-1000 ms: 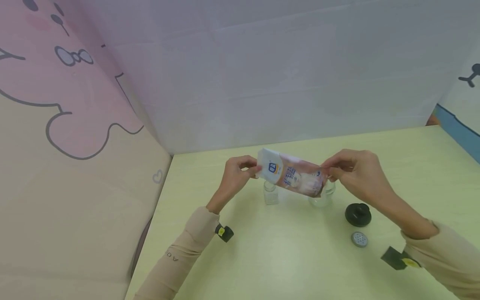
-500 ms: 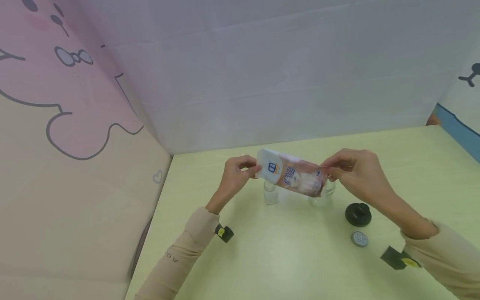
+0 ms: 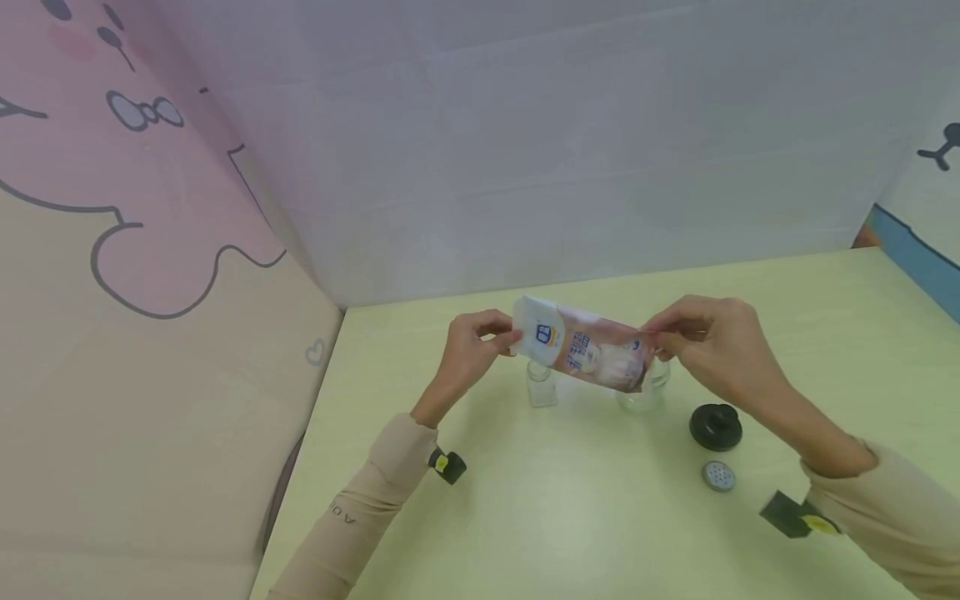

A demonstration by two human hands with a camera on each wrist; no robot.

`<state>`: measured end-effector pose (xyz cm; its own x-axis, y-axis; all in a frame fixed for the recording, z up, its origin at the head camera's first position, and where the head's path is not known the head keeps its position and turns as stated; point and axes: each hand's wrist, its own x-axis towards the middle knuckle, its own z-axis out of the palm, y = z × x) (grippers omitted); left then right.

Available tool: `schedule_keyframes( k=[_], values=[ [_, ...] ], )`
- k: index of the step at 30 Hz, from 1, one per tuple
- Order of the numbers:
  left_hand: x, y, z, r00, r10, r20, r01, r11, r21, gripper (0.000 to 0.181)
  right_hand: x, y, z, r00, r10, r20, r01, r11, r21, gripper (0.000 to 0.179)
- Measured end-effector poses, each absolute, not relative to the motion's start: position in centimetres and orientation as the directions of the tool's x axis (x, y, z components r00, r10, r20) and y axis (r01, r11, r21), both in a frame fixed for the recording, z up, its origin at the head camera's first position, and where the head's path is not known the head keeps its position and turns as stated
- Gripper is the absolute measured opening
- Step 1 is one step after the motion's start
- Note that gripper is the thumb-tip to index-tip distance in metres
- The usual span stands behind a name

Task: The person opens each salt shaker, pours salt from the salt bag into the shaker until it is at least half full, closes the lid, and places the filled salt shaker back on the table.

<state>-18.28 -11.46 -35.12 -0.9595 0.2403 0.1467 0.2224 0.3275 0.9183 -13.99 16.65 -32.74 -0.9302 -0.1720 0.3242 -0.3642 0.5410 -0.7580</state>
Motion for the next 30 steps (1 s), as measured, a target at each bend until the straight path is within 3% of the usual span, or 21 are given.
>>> schedule_keyframes(
  k=[30],
  values=[
    [-18.16, -11.48, -35.06, -0.958, 0.241, 0.152, 0.228, 0.327, 0.917, 0.007, -13.74, 16.52, -32.32, -0.934, -0.163, 0.318, -0.355, 0.519, -0.777, 0.016]
  ],
)
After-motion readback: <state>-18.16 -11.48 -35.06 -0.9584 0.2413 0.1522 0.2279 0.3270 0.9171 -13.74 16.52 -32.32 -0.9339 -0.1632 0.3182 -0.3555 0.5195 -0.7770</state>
